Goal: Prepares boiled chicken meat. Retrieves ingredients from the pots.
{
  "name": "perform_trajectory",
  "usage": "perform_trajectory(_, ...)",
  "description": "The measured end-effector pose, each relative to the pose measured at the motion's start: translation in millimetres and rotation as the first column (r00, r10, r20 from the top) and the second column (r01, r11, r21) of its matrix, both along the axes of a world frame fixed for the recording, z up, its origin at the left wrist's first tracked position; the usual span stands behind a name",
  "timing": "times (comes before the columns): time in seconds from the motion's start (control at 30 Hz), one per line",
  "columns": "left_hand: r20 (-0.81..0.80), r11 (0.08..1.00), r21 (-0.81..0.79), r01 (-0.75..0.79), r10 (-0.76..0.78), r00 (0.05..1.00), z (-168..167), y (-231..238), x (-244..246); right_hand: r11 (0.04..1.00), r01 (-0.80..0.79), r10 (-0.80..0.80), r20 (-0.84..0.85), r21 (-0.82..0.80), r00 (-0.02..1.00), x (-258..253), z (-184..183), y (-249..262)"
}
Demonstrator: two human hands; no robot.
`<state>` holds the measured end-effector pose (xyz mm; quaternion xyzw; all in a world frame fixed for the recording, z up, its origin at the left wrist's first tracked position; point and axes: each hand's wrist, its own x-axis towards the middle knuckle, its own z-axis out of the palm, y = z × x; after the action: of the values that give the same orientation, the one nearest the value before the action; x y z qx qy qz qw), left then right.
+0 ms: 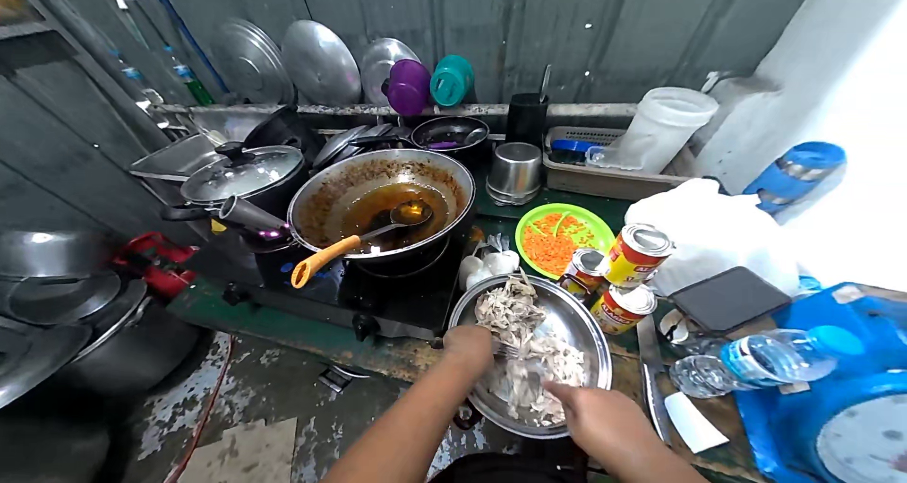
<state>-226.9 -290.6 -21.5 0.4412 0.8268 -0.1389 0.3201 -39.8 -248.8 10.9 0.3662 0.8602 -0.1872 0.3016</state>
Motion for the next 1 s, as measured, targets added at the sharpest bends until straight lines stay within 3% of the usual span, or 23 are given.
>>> perform_trajectory(0.1, -0.016, 1.000, 0.005, -0.001, 0.001, 1.000, 2, -1, 1, 0.998, 0.017, -0.017, -0.011, 0.066, 1.000, -17, -16, 1)
perform_trajectory(0.23, -0.018, 1.000, -0.004, 0.004, -0.004, 1.000, 3, 1, 1, 1.000, -0.002, 0.001, 0.049, 0.023, 0.999, -2, -9, 0)
perform_trajectory(0.43, -0.023, 1.000, -0.003, -0.007, 0.006, 1.000, 1, 1, 2, 0.996, 0.056, -0.055, -0.016, 0.076, 0.998, -12, -28, 2)
perform_trajectory(0.63, -0.042, 1.000, -0.008, -0.020, 0.020, 0.999, 4, 3, 0, 0.993, -0.021, 0.022, 0.006, -0.113, 1.000, 3, -7, -5)
perform_trajectory(0.83, 0.012, 1.000, -0.025, -0.009, 0.009, 1.000, 24, -21, -3, 0.995, 0.101, -0.100, -0.026, 0.013, 0.995, 20, -10, 21)
perform_trajectory(1.0, 0.068, 0.999, 0.033, 0.040, -0.042, 0.997, 18, -9, 15, 0.997, 0.013, -0.014, -0.004, -0.080, 1.000, 10, -22, 12)
